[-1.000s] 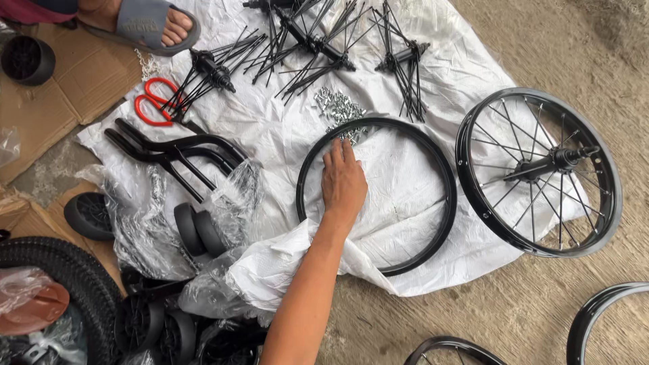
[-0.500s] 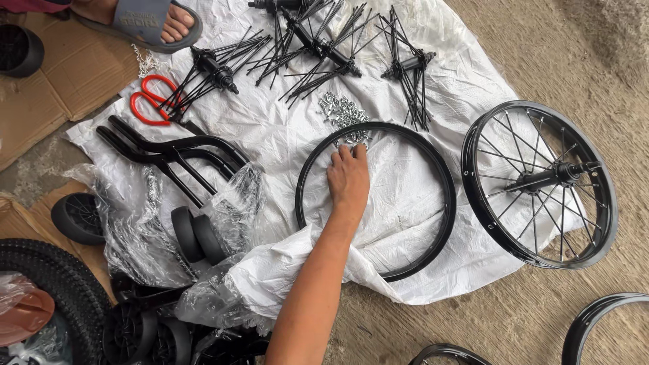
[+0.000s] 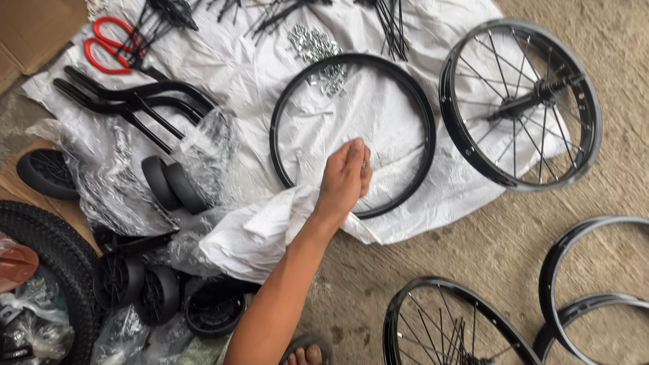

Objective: The person assembles a bicycle wheel by inserting spokes into the hub and rim, then securing them with nipples. They rotate the wheel to access different spoke holes and tighten each nipple by hand.

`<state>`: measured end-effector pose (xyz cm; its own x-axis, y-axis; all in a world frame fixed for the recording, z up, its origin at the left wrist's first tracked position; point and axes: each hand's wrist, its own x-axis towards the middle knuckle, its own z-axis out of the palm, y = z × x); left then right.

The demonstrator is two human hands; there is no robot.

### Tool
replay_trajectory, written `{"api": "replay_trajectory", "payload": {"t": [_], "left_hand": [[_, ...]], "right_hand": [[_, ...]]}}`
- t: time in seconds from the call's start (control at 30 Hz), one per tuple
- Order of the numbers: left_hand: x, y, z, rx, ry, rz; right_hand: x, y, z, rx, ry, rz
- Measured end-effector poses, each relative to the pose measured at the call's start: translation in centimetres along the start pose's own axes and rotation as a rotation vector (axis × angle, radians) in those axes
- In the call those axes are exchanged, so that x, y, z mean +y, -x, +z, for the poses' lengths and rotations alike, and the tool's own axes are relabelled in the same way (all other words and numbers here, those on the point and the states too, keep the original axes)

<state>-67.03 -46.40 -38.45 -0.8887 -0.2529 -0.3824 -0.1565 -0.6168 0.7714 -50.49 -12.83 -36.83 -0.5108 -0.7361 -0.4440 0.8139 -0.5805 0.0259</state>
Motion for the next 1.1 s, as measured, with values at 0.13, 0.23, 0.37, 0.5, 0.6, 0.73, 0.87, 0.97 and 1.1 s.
{"api": "replay_trajectory", "payload": {"t": [0.13, 0.23, 0.37, 0.5, 0.6, 0.73, 0.87, 0.97, 1.1], "left_hand": [[-8.0, 15.8, 2.8, -0.141, 0.176, -0.329], [-15.1, 25.7, 3.9, -0.011, -0.158, -0.474], [-23.8, 37.2, 5.6, 0.106, -0.206, -0.565], [-28.3, 45.7, 8.2, 0.108, -0.304, -0.427], [-29.4, 51.7, 9.6, 0.103, -0.570, -0.283], [-29.8, 62.1, 8.9, 0.023, -0.995, 0.015], [-29.0, 68.6, 10.2, -0.021, -1.177, 0.109], [-29.5, 71.4, 11.0, -0.067, -1.490, 0.102], [-30.0, 72.5, 12.0, -0.005, -1.568, 0.186]], "right_hand": [[0.6, 9.9, -1.3, -0.081, 0.004, 0.048], [0.8, 17.6, -3.4, -0.123, 0.022, 0.123], [2.0, 26.5, -7.6, -0.213, 0.081, 0.246], [3.8, 34.3, -12.1, -0.201, 0.170, 0.321], [6.0, 40.4, -14.9, -0.204, 0.314, 0.307], [11.4, 47.3, -16.6, -0.189, 0.545, 0.209], [14.7, 51.6, -16.4, -0.111, 0.515, 0.202], [16.0, 54.0, -16.5, -0.089, 0.493, 0.183], [14.6, 53.8, -17.0, -0.023, 0.537, 0.181]]}}
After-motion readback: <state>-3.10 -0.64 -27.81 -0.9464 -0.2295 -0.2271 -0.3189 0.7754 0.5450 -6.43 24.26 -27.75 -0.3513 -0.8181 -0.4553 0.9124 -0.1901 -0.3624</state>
